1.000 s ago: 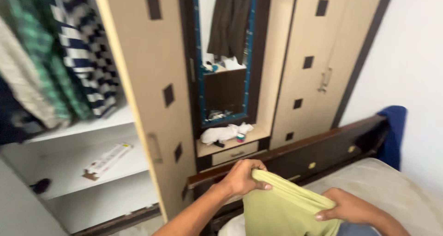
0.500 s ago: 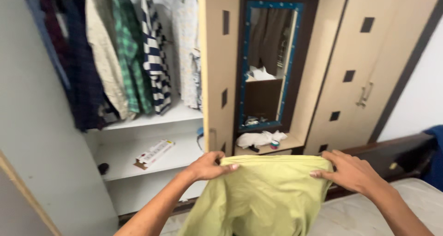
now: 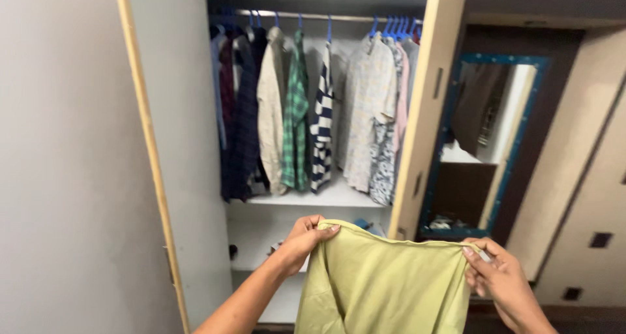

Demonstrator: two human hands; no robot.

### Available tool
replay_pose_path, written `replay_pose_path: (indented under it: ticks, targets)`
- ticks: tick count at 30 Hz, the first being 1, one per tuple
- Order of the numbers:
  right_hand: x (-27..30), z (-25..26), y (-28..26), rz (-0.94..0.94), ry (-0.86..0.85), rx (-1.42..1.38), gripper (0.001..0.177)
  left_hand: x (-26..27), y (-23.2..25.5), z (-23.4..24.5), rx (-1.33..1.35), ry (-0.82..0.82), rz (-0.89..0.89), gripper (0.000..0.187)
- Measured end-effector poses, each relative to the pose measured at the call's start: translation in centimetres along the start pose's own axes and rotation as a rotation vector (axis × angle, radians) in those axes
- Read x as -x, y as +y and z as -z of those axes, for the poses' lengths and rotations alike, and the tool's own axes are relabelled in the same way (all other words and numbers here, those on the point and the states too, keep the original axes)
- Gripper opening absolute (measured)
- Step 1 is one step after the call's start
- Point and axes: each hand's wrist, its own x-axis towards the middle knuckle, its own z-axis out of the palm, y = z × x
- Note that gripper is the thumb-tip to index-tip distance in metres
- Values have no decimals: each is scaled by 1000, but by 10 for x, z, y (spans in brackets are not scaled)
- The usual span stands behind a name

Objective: The person removes several shirts from a closet, places them on a bed, then places a striped shirt on a hanger and returns it to the closet. The person also folds a green shirt and places it in the closet.

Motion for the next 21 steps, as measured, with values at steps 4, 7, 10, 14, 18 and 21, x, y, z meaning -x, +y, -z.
replay_pose_path:
  ticks: [4, 7, 10, 14, 18, 21]
  targets:
    - [-36, -53, -25, 200, -48, -289, 20, -7, 35, 24, 8, 109, 50, 23]
    - [-73, -94, -45, 330, -39, -353, 17, -20, 52, 45, -129, 164, 106, 29]
    - [-117, -129, -56, 394, 5, -388, 14, -41, 53, 72, -522, 139, 73, 51]
    - [-179, -177, -65, 706, 112, -297, 18, -79, 53, 97, -1148, 93, -32, 73]
    - [-232, -231, -97, 901, 250, -23, 23, -149, 63, 102, -1126, 74, -125, 86]
    - [-254, -271, -128, 965, 280, 71, 22, -217, 69, 93, -711, -20, -202, 98]
